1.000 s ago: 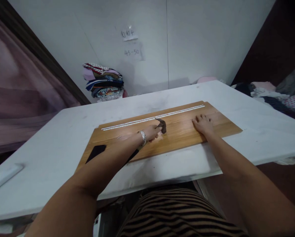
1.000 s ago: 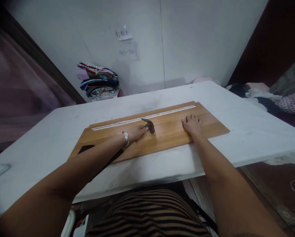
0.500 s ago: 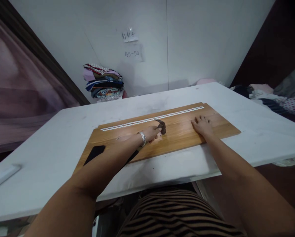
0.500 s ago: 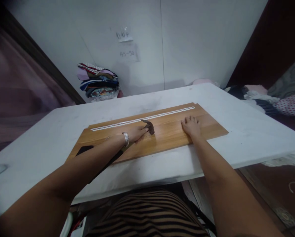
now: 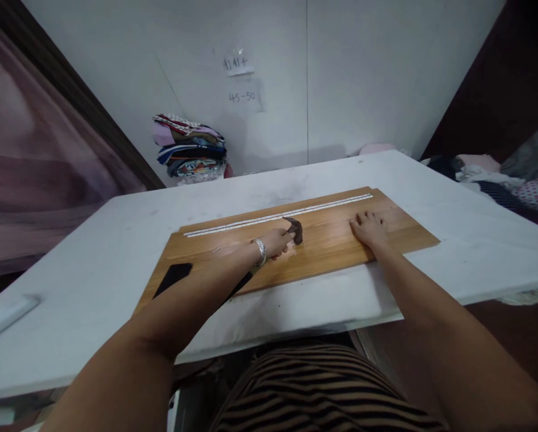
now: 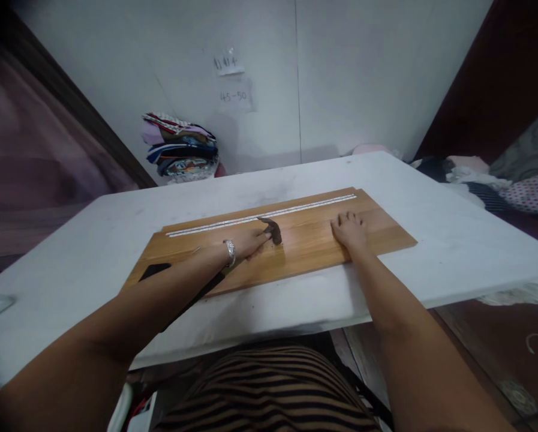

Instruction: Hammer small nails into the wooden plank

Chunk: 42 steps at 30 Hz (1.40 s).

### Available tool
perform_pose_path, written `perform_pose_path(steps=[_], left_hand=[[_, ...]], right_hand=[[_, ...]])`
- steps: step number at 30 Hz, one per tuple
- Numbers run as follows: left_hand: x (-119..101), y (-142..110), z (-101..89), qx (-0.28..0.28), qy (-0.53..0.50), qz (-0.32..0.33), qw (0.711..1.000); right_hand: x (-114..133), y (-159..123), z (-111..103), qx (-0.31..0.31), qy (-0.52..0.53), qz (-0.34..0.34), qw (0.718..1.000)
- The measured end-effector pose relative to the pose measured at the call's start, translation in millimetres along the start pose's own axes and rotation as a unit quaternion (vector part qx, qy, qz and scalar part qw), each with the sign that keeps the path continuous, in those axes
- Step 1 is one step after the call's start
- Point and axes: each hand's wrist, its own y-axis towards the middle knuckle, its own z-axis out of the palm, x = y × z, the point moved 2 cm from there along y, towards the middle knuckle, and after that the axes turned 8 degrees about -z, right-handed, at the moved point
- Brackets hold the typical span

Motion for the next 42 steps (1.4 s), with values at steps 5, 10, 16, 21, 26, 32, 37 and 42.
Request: perform_pose_path(steps=[5,10,16,21,26,32,37,42], left_hand=[[-3.0,-2.9,-2.9,-0.011,0.0,0.002,1.0],[-2.7,-1.3,-3.1,-0.014,0.008,0.003,1.0],[0.1,0.6,-0.9,-0.011,0.009,0.003,1.0],[-6.5,-5.4,-6.6,-0.021,0.009,0.001,1.0],[-5.1,-5.7,-4.4,-0.014,0.019,0.003,1.0],[-2.5,-3.9,-2.0,-0.011,0.016,0.001,1.0],[-5.4,-4.0,-7.2,-0.024,0.008,0.004,1.0],[-3.3,-2.3,-3.7,-0.013,0.012,0.001,1.0]], right_hand=[[-0.9,0.1,0.9,-0.002,0.004,0.002,1.0],[-1.0,0.0,-0.2,0.002,0.005,0.002,1.0],[-0.2,-1.1,-2.2,0.005,0.002,0.001,1.0],[-0.5,-1.4,-1.7,0.005,0.002,0.002,1.0],[1.1,-2.2,-3.0,0.001,0.002,0.0,1.0],[1.3,-2.4,-3.6,0.0,0.004,-0.001,1.0],[-0.5,-1.6,-2.3,0.002,0.006,0.0,1.0],[-0.4,-0.9,-1.9,0.004,-0.001,0.0,1.0]])
